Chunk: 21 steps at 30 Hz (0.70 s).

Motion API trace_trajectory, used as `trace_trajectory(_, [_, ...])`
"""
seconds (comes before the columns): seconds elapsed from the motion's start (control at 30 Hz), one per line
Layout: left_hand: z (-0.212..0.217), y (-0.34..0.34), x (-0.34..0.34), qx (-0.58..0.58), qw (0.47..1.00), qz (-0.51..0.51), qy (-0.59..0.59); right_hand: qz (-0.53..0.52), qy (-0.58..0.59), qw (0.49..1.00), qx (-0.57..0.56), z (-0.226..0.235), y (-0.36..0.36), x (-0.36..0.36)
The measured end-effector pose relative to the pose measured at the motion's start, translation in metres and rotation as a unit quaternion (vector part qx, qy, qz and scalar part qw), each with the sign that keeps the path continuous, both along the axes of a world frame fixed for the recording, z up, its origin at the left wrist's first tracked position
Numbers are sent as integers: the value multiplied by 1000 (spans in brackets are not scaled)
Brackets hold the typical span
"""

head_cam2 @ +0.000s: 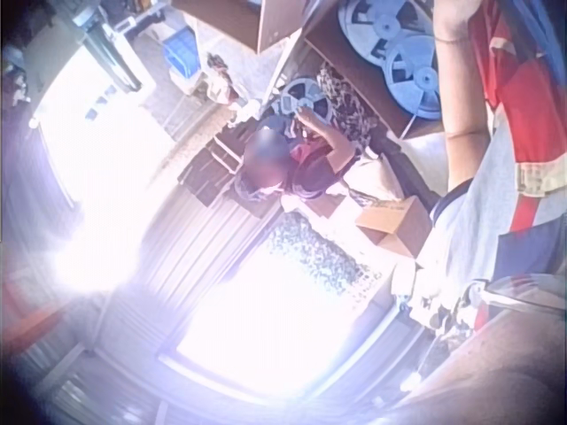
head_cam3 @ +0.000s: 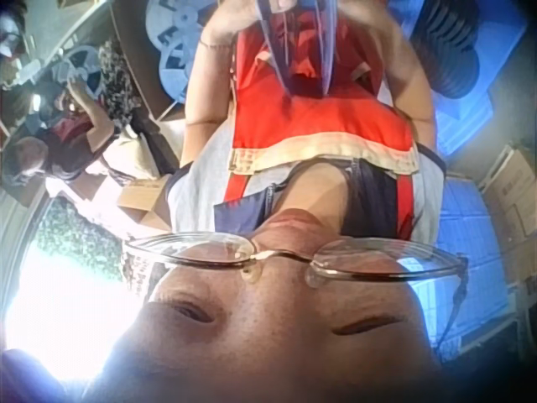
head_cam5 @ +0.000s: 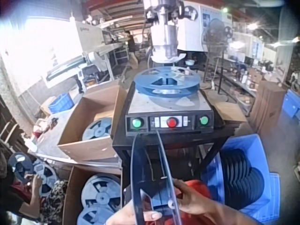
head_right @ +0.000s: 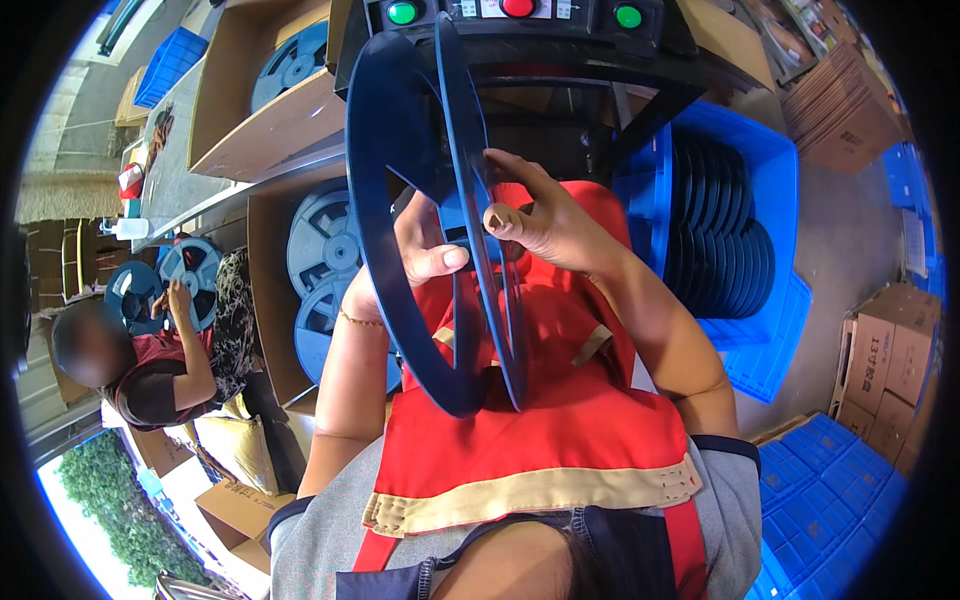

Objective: The person uses a machine to assemble two plastic reel halves together, then places the completed reels into a storage bin and stacks the bin.

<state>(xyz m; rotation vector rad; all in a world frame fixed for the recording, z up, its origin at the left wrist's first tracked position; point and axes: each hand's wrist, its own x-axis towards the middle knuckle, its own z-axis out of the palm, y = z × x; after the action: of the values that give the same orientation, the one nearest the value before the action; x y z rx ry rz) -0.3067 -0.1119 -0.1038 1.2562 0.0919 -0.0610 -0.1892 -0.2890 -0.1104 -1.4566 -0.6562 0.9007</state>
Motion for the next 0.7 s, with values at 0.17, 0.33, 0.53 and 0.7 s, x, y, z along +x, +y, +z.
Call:
trace_trajectory(0.17, [-5,-1,0,-1,1000,-8,-14,9,-2,1000,-29,10,-2,0])
trace_trajectory(0.33, [-4,1,1,-5,1000,-15,17,11,36,999,-17,5,0,2])
trace_trajectory(0.53, [-17,1,0,-11,1000,13,1,20,11,999,-40,-2,-1,4])
trace_trajectory(0.7, [-12,1,2,-38,999,-12,-7,24,83,996,-33,1,-1,5])
